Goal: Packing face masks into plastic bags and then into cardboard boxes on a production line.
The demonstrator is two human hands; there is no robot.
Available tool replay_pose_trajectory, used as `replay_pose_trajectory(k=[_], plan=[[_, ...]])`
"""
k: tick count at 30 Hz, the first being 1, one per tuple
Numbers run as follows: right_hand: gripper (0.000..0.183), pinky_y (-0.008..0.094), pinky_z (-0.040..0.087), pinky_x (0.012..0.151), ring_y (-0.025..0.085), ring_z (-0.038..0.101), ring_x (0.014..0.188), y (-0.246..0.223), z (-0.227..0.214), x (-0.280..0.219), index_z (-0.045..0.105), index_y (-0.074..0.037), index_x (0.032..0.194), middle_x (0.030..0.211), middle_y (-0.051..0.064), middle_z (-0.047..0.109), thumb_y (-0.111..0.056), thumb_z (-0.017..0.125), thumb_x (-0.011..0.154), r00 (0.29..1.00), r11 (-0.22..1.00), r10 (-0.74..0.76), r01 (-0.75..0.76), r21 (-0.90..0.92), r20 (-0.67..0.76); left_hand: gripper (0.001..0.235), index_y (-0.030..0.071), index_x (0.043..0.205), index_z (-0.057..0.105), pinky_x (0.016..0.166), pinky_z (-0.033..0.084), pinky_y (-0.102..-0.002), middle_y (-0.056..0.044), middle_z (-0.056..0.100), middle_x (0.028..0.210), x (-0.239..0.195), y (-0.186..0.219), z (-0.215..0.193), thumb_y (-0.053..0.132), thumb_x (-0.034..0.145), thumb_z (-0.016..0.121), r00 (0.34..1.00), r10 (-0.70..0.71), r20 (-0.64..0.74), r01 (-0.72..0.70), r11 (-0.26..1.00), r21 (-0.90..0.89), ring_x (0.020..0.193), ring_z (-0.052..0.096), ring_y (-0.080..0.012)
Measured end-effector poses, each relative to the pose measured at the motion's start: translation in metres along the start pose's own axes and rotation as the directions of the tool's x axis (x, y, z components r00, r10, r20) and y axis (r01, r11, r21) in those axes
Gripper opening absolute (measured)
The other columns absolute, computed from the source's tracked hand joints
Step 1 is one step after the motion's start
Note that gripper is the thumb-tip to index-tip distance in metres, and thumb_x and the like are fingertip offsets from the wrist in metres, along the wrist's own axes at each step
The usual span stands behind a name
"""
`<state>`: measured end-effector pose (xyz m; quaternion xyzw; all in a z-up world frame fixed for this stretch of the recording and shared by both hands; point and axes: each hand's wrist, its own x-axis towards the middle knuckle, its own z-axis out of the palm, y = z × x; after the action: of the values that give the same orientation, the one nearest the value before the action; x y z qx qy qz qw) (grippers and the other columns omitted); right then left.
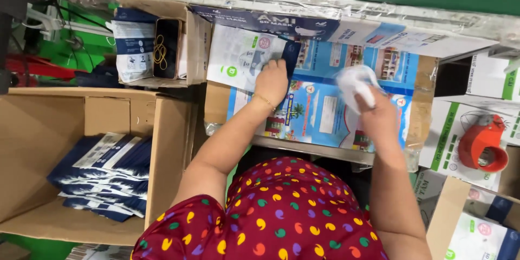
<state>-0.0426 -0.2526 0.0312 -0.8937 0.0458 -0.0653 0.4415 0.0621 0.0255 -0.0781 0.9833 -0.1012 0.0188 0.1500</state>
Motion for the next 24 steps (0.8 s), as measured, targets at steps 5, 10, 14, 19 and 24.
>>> replay_pose_trajectory(k=[5, 10, 14, 19, 24], plan=[[0.035, 0.042, 0.054, 0.087, 0.032, 0.069, 0.100, -0.016, 0.022, -0.001, 0.074, -0.011, 0.119, 0.106, 0.012, 0.075, -0.005, 0.075, 0.084, 0.929, 0.896, -0.371, 0.361, -0.258, 0.012, 0.031, 0.001, 0.113, 0.059, 0.070, 0.055, -0.048, -0.021, 0.064, 0.102, 0.005, 0.006, -0.036, 0.024, 0.091, 0.060, 0.991, -0.110, -0.079, 0.098, 0.985, -0.139, 0.085, 0.066, -0.0391], [0.022, 0.035, 0.054, 0.082, 0.022, 0.069, 0.093, -0.037, 0.020, -0.007, 0.076, -0.012, 0.105, 0.096, 0.005, 0.075, -0.010, 0.080, 0.083, 0.968, 0.985, -0.171, 0.174, 0.000, 0.186, 0.028, 0.004, 0.095, 0.064, 0.078, 0.054, -0.046, -0.014, 0.068, 0.094, -0.008, 0.001, -0.052, 0.032, 0.096, 0.068, 0.973, -0.141, -0.183, 0.022, 0.846, -0.532, 0.089, 0.067, -0.0367], [0.039, 0.030, 0.054, 0.079, 0.013, 0.067, 0.091, -0.073, 0.031, 0.009, 0.068, -0.006, 0.115, 0.100, 0.002, 0.073, -0.017, 0.082, 0.080, 0.956, 0.887, 0.029, -0.159, 0.433, 0.292, 0.020, 0.005, 0.099, 0.066, 0.079, 0.053, -0.045, -0.015, 0.067, 0.097, -0.038, 0.028, -0.066, 0.023, 0.093, 0.073, 0.961, 0.150, -0.233, -0.277, 0.505, -0.818, 0.090, 0.066, -0.0353], [0.025, 0.032, 0.056, 0.075, 0.015, 0.071, 0.084, -0.035, 0.059, 0.022, 0.074, -0.003, 0.105, 0.093, 0.005, 0.075, -0.018, 0.081, 0.086, 0.989, 0.975, 0.122, -0.136, 0.177, 0.086, 0.014, 0.009, 0.089, 0.070, 0.067, 0.054, -0.037, -0.009, 0.067, 0.085, -0.041, 0.040, -0.087, 0.022, 0.092, 0.077, 0.959, 0.104, -0.263, -0.244, 0.772, -0.587, 0.075, 0.067, -0.0262], [0.025, 0.031, 0.055, 0.076, 0.011, 0.069, 0.086, -0.026, 0.059, 0.006, 0.072, -0.006, 0.113, 0.096, 0.003, 0.074, -0.016, 0.073, 0.090, 0.943, 0.874, 0.090, -0.228, 0.428, 0.319, 0.016, 0.004, 0.094, 0.067, 0.067, 0.054, -0.032, -0.009, 0.070, 0.088, -0.043, 0.050, -0.079, 0.017, 0.096, 0.076, 0.987, 0.105, 0.119, 0.071, 0.377, -0.924, 0.076, 0.065, -0.0239]])
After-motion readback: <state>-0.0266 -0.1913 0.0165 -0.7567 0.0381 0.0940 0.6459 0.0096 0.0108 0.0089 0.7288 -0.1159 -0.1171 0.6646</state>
